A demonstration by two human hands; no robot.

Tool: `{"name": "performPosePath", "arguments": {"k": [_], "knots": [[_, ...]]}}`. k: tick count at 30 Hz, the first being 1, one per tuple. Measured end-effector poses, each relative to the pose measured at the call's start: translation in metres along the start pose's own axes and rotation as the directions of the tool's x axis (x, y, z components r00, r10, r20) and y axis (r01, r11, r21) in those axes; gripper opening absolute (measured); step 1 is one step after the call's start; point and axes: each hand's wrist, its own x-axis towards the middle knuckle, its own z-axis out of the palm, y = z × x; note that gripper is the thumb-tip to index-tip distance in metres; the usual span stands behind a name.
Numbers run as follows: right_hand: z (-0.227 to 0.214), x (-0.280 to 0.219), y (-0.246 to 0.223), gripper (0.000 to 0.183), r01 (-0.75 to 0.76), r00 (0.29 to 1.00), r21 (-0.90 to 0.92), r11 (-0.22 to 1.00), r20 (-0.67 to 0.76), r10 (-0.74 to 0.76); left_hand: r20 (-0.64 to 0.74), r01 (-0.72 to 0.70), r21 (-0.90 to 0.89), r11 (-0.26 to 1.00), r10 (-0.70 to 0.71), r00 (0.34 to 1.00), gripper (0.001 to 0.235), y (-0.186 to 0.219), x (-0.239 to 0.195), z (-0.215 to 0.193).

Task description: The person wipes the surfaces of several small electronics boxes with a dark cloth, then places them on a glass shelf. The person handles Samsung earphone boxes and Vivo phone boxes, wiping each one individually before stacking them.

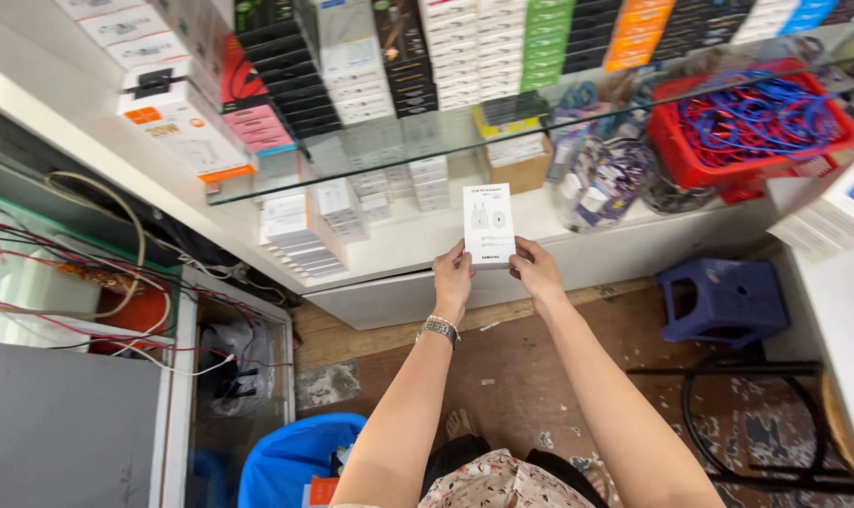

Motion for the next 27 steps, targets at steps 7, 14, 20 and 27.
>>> {"name": "performPosePath", "arguments": {"k": [7, 14, 20, 27], "knots": [[0.073, 0.064, -0.002, 0.048, 0.010, 0.998, -0.031, 0.999, 0.060, -0.008, -0.036, 0.041, -0.083, 0.996, -0.044, 0.998, 0.041, -0.003, 0.070, -0.055], [0.116, 0.158, 0.002, 0.045, 0.108, 0.991, -0.074, 0.991, 0.088, -0.101, -0.062, -0.192, -0.159, 0.968, 0.184, 0.981, 0.048, -0.035, 0.159, -0.059], [0.147, 0.214, 0.011, 0.045, 0.266, 0.958, -0.001, 0.964, 0.109, -0.264, -0.225, -0.195, -0.039, 0.980, 0.182, 0.957, 0.044, -0.054, 0.227, -0.053], [0.163, 0.241, 0.021, 0.050, 0.503, 0.856, -0.259, 0.825, 0.019, -0.516, -0.296, -0.393, 0.025, 0.919, 0.382, 0.875, 0.042, -0.064, 0.269, -0.039]]}}
